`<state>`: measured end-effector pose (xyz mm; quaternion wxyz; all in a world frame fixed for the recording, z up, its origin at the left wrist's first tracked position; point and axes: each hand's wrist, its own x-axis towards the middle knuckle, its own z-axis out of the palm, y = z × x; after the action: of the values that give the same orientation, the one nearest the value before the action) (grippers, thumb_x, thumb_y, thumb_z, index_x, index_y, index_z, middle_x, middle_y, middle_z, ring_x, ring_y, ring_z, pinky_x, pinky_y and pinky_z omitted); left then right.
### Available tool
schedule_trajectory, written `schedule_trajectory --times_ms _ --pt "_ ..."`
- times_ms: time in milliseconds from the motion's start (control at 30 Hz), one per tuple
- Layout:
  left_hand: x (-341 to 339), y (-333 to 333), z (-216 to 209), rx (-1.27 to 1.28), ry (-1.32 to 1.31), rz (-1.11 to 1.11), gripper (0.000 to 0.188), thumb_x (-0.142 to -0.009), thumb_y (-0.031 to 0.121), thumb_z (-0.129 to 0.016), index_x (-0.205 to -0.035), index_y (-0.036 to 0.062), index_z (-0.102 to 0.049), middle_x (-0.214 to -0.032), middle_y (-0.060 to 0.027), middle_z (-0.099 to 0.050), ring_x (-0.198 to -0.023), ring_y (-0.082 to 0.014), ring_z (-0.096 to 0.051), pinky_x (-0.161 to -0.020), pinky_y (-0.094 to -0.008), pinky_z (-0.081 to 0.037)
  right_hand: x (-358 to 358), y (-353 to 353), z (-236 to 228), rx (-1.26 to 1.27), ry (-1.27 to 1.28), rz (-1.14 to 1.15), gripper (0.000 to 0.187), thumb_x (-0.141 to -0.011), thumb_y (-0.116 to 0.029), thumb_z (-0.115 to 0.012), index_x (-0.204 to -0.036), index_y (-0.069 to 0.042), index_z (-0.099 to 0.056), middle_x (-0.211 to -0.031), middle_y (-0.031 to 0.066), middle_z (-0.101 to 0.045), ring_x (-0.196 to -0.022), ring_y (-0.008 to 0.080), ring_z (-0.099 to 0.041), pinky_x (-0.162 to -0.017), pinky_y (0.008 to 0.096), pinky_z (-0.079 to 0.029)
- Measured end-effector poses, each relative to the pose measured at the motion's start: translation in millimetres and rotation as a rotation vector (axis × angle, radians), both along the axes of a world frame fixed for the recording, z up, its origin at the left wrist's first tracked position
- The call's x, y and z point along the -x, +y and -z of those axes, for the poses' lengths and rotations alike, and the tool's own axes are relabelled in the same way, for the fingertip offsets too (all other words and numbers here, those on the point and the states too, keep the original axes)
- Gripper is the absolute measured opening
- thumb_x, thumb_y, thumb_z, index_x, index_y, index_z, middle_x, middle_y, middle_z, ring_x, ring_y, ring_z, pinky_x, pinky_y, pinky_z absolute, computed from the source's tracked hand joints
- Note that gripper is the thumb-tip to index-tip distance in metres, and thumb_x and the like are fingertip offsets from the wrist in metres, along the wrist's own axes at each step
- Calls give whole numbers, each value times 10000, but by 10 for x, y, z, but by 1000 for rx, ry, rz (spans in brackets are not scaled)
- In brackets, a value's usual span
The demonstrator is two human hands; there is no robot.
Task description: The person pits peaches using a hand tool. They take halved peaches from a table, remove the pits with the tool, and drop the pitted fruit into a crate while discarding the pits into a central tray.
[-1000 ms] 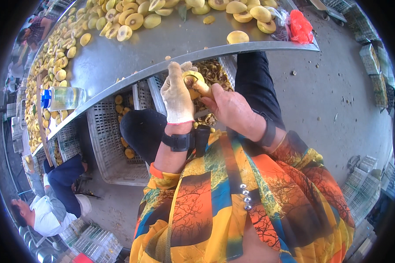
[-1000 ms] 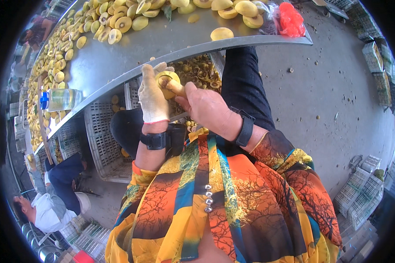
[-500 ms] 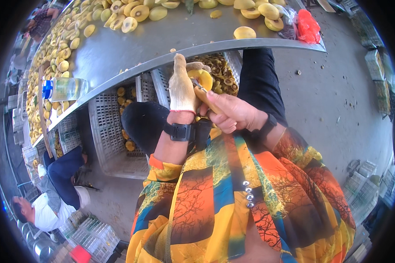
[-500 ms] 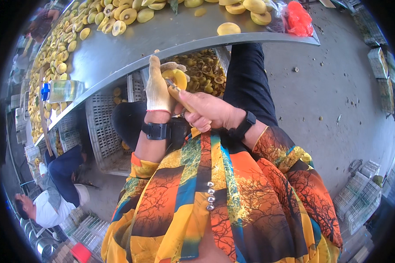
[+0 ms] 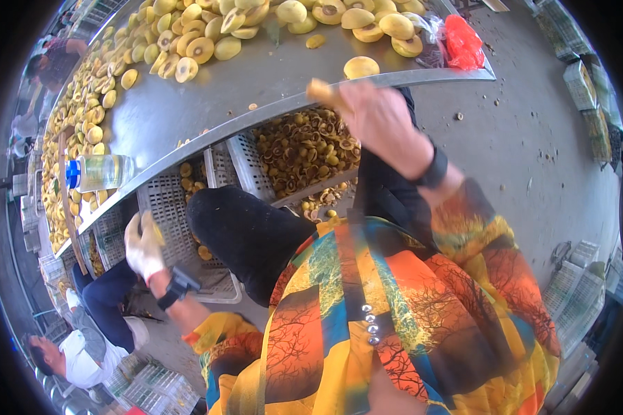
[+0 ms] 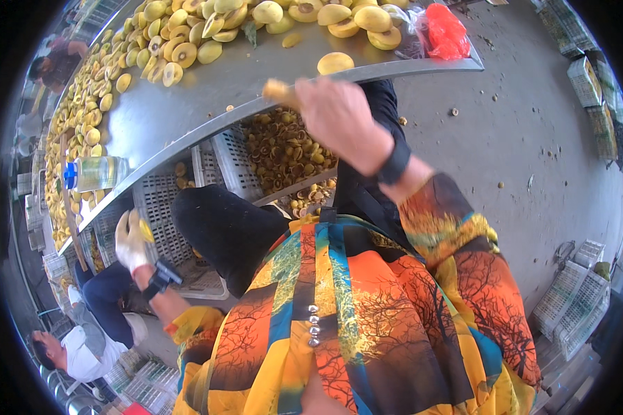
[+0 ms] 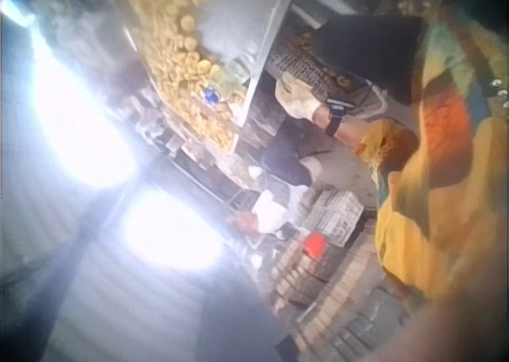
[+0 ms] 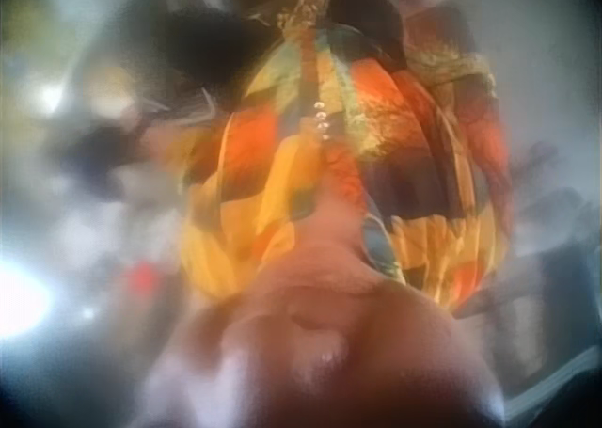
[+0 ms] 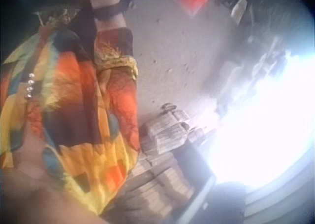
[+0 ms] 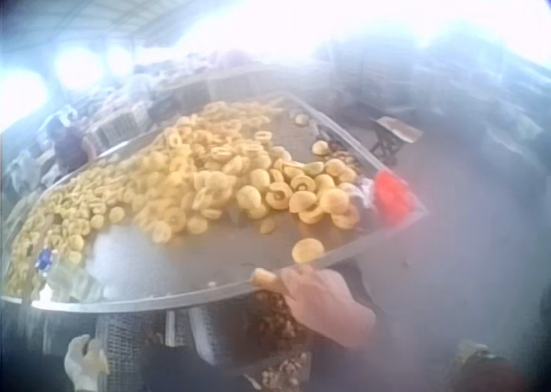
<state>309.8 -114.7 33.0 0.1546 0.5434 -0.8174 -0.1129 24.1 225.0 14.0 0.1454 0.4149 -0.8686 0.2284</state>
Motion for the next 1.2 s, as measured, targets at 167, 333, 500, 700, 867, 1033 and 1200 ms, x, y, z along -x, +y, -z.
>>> schedule_trajectory --times_ms 167,333,500,700,867,1033,1200 --pt "-302 118 -242 -19 35 92 365 -862 320 -564 -1043 9 -629 -990 -140 -651 -918 -212 -610 -847 -302 -446 1004 -191 144 -386 -120 149 288 -761 -293 -658 -812 -10 -662 -775 150 -651 -741 297 -641 -659 392 -503" --pt "214 732 -253 -226 265 357 249 -838 167 -623 -1014 -8 -630 -983 -104 -655 -905 -162 -601 -843 -273 -450 1344 -264 139 -625 -291 112 412 -651 -387 -743 -852 -34 -673 -839 129 -662 -810 296 -632 -694 383 -499" --pt "955 1296 -224 -558 500 616 277 -833 171 -646 -1046 -5 -624 -1044 -124 -633 -944 -170 -590 -848 -274 -456 1462 -323 45 -283 -647 72 533 -658 -490 -708 -706 34 -624 -659 130 -631 -513 186 -573 -435 290 -417" --pt "1818 1841 166 -1698 951 599 701 -866 603 -366 -1294 48 -405 -1186 -146 -526 -1049 -223 -534 -849 -388 -464 491 -247 -554 524 -1464 -638 536 -824 -468 -579 -1073 7 -572 -815 82 -658 -478 32 -491 -392 156 -365" --pt "1865 2131 118 -1924 1145 556 381 -951 426 -349 -1147 109 -430 -1133 -68 -526 -1027 -222 -533 -863 -471 -439 -3 -200 -206 402 -866 -413 403 -774 -351 -685 -948 7 -624 -751 58 -628 -669 177 -602 -635 298 -494" --pt "1734 2026 163 -1780 1059 89 437 -915 501 -400 -1109 133 -534 -1015 -62 -588 -881 -217 -585 -699 -341 -486 -136 -118 -93 376 -301 -12 333 -812 -324 -649 -869 -13 -547 -656 137 -567 -572 315 -573 -503 352 -464" --pt "1662 1995 190 -1567 1089 112 432 -924 469 -401 -1085 91 -535 -1015 -84 -575 -910 -222 -577 -793 -370 -482 -618 63 61 193 -532 -136 373 -853 -357 -587 -759 -44 -409 -593 178 -524 -552 383 -540 -454 403 -424"
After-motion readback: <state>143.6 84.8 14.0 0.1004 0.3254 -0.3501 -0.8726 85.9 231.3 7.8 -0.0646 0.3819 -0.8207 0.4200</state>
